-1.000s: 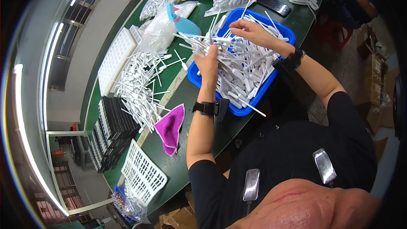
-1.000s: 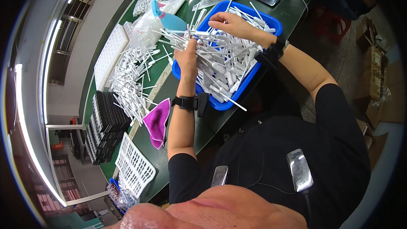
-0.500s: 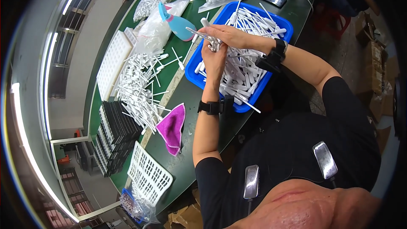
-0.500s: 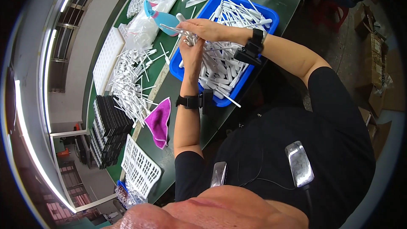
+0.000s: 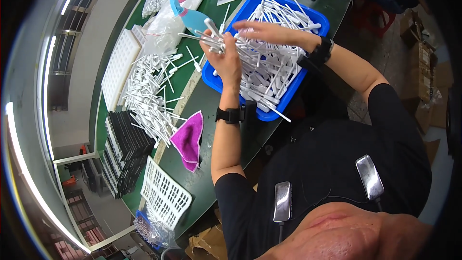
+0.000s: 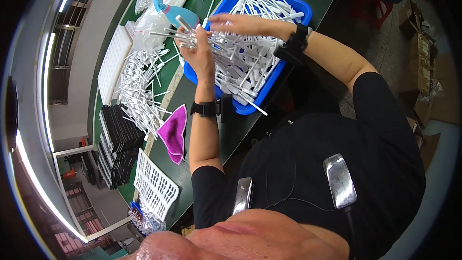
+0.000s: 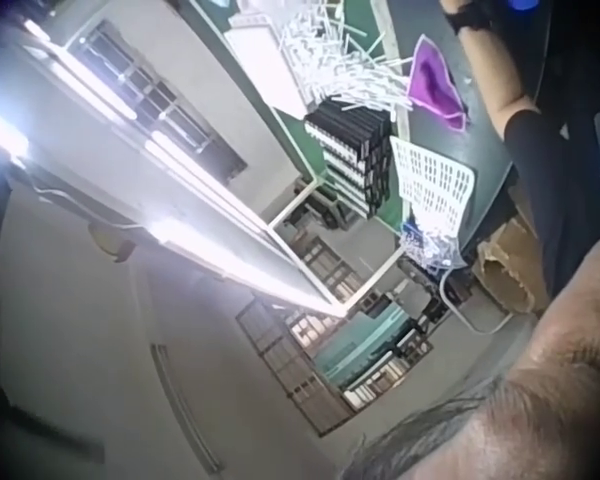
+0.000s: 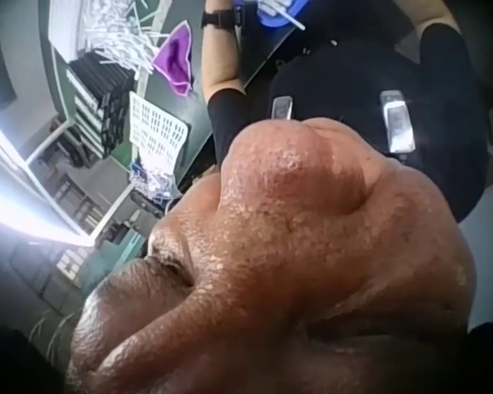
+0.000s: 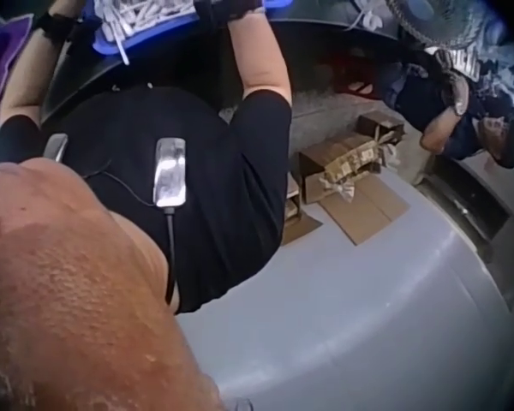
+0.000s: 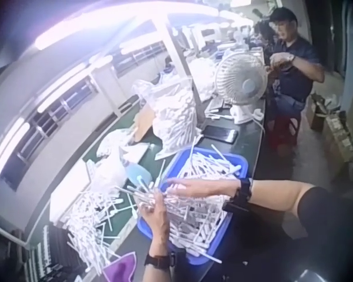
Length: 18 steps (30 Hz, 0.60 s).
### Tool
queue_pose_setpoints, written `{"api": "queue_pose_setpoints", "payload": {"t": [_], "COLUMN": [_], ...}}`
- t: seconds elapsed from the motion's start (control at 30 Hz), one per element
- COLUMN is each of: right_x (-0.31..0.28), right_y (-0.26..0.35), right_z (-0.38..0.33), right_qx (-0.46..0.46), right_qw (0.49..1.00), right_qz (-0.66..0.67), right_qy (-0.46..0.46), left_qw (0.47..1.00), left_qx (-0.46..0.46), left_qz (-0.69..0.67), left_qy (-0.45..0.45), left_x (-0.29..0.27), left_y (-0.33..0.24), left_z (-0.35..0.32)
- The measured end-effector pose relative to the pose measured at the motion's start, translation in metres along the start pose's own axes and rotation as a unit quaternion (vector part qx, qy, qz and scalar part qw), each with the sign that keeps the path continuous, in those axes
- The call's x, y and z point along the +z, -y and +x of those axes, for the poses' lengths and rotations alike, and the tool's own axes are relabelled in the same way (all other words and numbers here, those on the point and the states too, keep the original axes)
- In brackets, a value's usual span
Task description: The person picks up white swabs from a blue tray and a table by hand, gathers them into bundles, and places them into a plastic bag. They repeat this process, occasionally sealing a filled bag and placing it into a cardboard box.
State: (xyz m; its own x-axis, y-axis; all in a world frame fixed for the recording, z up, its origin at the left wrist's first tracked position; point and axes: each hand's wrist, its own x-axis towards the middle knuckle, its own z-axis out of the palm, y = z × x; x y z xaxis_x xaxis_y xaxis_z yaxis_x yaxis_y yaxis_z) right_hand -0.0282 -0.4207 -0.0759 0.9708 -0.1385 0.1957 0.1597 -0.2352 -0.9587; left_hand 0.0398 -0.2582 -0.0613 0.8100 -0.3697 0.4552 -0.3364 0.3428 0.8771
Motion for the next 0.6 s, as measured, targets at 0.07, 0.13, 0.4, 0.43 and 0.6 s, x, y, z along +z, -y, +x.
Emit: {"api": "queue_pose_setpoints", "payload": {"t": [0.07, 0.13, 0.4, 0.43, 0.6], "right_x": [0.012, 0.013, 0.031, 0.03, 0.029], "right_y": [-0.003, 0.013, 0.011, 0.007, -0.03], "right_z": [-0.018, -0.021, -0.03, -0.031, -0.017], "right_qx": [-0.019, -0.043, 0.008, -0.003, -0.017], "right_qw": [0.98, 0.964, 0.987, 0.99, 0.984], "right_qz": [-0.149, -0.219, -0.137, -0.122, -0.163], "right_qy": [0.13, 0.147, 0.081, 0.075, 0.076], "left_qw": [1.0, 0.998, 0.994, 0.991, 0.988], "left_qx": [-0.005, -0.007, -0.103, -0.134, 0.01], "left_qz": [0.003, -0.002, -0.019, -0.022, 0.095], "left_qy": [-0.025, -0.07, -0.021, 0.016, 0.118], "left_x": [-0.001, 0.003, -0.004, -0.002, 0.007], "left_y": [0.0, -0.001, -0.003, -0.003, -0.003], "left_z": [-0.005, -0.003, -0.013, -0.017, -0.033]}}
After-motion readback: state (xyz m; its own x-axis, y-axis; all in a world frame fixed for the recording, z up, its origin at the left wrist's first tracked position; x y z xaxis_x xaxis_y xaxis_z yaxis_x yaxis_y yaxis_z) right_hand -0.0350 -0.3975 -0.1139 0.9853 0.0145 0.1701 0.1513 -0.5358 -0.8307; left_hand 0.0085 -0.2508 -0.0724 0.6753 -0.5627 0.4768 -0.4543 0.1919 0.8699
